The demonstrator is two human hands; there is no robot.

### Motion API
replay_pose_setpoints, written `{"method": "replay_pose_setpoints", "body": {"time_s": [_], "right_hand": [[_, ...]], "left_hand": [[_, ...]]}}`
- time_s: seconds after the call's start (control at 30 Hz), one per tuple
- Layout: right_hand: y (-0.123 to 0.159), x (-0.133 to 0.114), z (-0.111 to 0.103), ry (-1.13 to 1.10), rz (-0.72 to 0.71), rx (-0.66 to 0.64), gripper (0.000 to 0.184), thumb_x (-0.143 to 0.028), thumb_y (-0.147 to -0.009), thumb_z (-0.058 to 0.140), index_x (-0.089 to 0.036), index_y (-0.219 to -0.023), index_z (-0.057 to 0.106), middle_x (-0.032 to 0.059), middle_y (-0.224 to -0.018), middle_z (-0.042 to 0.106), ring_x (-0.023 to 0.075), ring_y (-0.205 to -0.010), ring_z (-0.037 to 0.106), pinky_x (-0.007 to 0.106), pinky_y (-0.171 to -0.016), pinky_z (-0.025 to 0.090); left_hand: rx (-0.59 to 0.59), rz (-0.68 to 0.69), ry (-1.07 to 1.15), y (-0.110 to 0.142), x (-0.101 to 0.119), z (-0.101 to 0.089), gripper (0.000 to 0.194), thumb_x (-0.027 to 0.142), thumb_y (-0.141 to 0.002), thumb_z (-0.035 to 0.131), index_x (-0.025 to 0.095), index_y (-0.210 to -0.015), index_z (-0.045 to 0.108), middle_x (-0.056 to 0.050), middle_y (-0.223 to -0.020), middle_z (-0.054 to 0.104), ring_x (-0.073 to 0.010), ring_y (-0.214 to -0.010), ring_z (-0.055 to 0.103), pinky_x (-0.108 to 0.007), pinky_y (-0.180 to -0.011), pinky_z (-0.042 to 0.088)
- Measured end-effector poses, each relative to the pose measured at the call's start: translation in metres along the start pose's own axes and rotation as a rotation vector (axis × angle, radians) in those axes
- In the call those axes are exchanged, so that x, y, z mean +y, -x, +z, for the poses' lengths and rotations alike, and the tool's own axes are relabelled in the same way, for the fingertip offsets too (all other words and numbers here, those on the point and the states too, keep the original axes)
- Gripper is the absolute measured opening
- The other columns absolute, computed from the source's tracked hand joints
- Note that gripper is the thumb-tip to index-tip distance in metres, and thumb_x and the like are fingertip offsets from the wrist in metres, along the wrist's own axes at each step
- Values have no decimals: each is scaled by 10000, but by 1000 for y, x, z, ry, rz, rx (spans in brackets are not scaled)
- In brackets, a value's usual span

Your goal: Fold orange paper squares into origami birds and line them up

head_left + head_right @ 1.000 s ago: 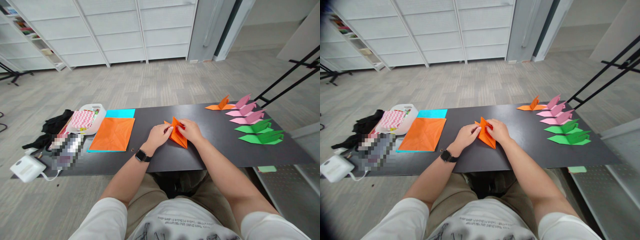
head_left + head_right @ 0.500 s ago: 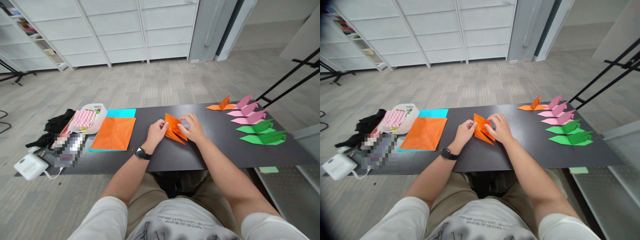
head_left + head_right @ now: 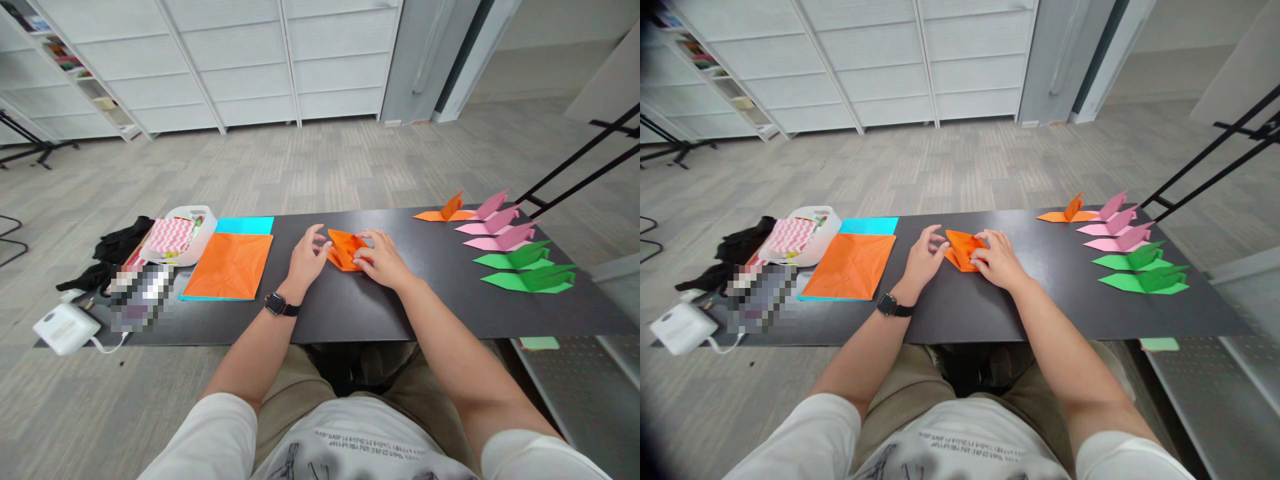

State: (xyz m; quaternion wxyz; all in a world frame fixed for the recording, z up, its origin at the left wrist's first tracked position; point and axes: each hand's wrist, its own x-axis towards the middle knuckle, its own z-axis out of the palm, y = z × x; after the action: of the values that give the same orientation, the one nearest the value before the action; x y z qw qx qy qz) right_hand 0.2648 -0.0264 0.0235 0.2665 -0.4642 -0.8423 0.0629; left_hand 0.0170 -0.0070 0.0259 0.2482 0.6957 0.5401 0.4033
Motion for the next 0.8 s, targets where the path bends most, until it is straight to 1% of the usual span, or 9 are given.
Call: {"method": "replay_pose_setpoints", "body": {"time_s": [0.03, 0.07, 0.17, 0.23, 0.33, 0.47, 0.57, 0.7, 0.8], "right_hand": [[1, 2, -1, 5, 1, -1, 155, -322, -989, 657, -292, -950, 804, 99, -1460, 582, 340, -1438, 457, 646, -1229, 325], [2, 5, -2, 11, 1, -3, 157, -316, -990, 654, -294, -953, 804, 98, -1465, 580, 343, -1450, 453, 663, -1241, 308], [4, 13, -4, 21, 10, -19, 143, -294, -977, 667, -310, -954, 808, 81, -1469, 581, 352, -1481, 442, 701, -1263, 268], [6, 18, -4, 20, 17, -39, 136, -286, -966, 681, -322, -952, 811, 68, -1475, 577, 355, -1495, 437, 712, -1266, 268], [8, 22, -6, 18, 15, -58, 130, -286, -962, 692, -326, -953, 815, 60, -1495, 561, 355, -1509, 429, 708, -1269, 277], [9, 23, -7, 19, 2, -55, 140, -273, -966, 691, -322, -939, 820, 63, -1505, 560, 363, -1518, 423, 710, -1271, 277], [9, 23, -8, 20, -1, -54, 142, -267, -962, 693, -324, -943, 822, 62, -1519, 554, 369, -1522, 422, 710, -1269, 281], [9, 26, -9, 20, 21, -43, 133, -302, -969, 686, -305, -951, 818, 75, -1522, 544, 365, -1522, 424, 699, -1264, 289], [10, 28, -10, 21, 39, -40, 162, -347, -986, 663, -287, -957, 811, 92, -1520, 543, 367, -1509, 435, 704, -1258, 287]], "left_hand": [[-4, 50, -6, -1, 0, -2, 463, 243, -995, 638, 251, -1452, 566, -68, -1258, 730, -141, -864, 696, -285, -826, 581], [-18, 99, -17, -1, -1, -4, 442, 218, -1007, 607, 255, -1447, 579, -75, -1303, 707, -147, -913, 697, -289, -846, 584], [-84, 202, -67, -2, -2, -9, 363, 191, -1038, 545, 251, -1386, 633, -85, -1369, 665, -172, -1051, 694, -317, -950, 582], [-119, 246, -111, -2, -3, -12, 340, 184, -1050, 528, 245, -1363, 645, -89, -1381, 657, -190, -1129, 681, -345, -1029, 564], [-138, 320, -167, -4, -4, -17, 309, 187, -1055, 533, 242, -1332, 659, -92, -1362, 659, -216, -1249, 639, -381, -1116, 525], [-165, 424, -189, -5, -6, -22, 327, 190, -1052, 552, 254, -1356, 652, -95, -1393, 631, -220, -1329, 594, -395, -1168, 488], [-190, 434, -221, -6, -7, -23, 290, 196, -1055, 549, 254, -1310, 674, -94, -1383, 639, -222, -1314, 596, -406, -1160, 484], [-241, 376, -262, -8, -10, -23, 185, 235, -1059, 564, 237, -1187, 698, -79, -1248, 706, -231, -1213, 630, -405, -1102, 496], [-258, 331, -268, -9, -12, -23, 152, 263, -1057, 573, 231, -1118, 709, -73, -1176, 730, -235, -1151, 647, -398, -1067, 499]]}}
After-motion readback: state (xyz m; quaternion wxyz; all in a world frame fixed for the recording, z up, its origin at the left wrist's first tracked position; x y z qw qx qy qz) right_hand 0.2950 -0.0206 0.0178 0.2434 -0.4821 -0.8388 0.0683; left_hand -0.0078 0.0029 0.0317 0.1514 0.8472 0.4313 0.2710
